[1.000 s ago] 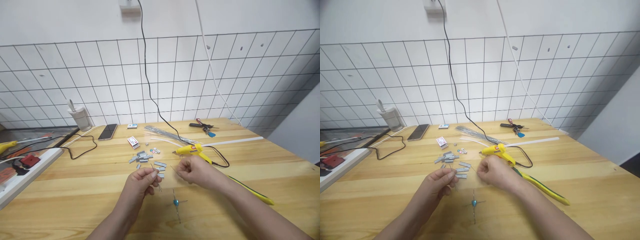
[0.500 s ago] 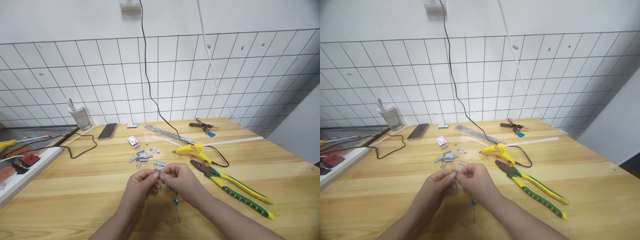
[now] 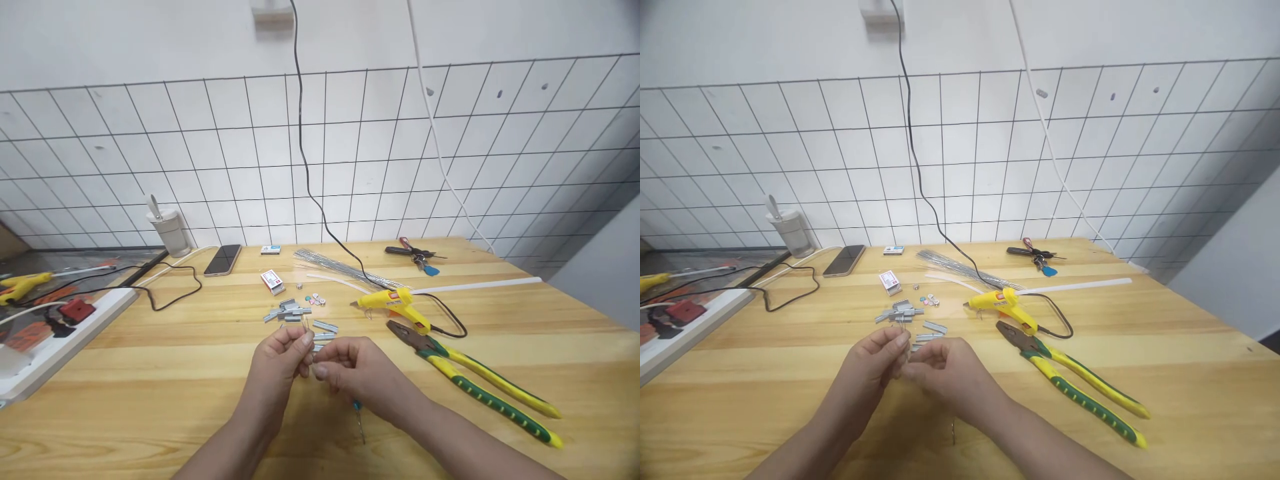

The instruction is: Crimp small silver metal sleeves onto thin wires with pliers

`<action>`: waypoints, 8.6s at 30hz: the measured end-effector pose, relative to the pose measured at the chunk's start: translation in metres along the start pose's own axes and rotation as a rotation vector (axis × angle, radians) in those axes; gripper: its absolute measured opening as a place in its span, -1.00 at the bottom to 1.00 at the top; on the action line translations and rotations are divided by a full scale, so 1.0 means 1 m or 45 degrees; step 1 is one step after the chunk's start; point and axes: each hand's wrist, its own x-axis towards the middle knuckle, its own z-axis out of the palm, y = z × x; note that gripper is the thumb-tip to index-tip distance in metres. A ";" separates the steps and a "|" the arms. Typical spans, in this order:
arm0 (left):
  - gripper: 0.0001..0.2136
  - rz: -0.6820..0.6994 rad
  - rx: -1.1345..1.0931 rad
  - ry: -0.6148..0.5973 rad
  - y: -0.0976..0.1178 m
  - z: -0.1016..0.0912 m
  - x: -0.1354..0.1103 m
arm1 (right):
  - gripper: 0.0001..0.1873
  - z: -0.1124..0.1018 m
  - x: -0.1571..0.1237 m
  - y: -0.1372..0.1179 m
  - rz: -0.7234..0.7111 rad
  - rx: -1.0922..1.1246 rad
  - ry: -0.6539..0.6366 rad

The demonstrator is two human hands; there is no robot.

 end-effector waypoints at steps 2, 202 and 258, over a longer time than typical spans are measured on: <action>-0.79 -0.010 0.004 0.006 -0.001 0.000 0.001 | -0.77 0.002 -0.001 0.001 -0.067 -0.094 -0.010; -0.75 -0.348 -0.068 -0.397 -0.006 -0.003 -0.002 | -0.26 -0.024 -0.006 0.012 -0.864 -1.026 0.239; -0.81 -0.115 0.068 -0.148 0.000 0.004 -0.007 | -0.81 -0.004 -0.005 -0.008 -0.296 0.452 0.111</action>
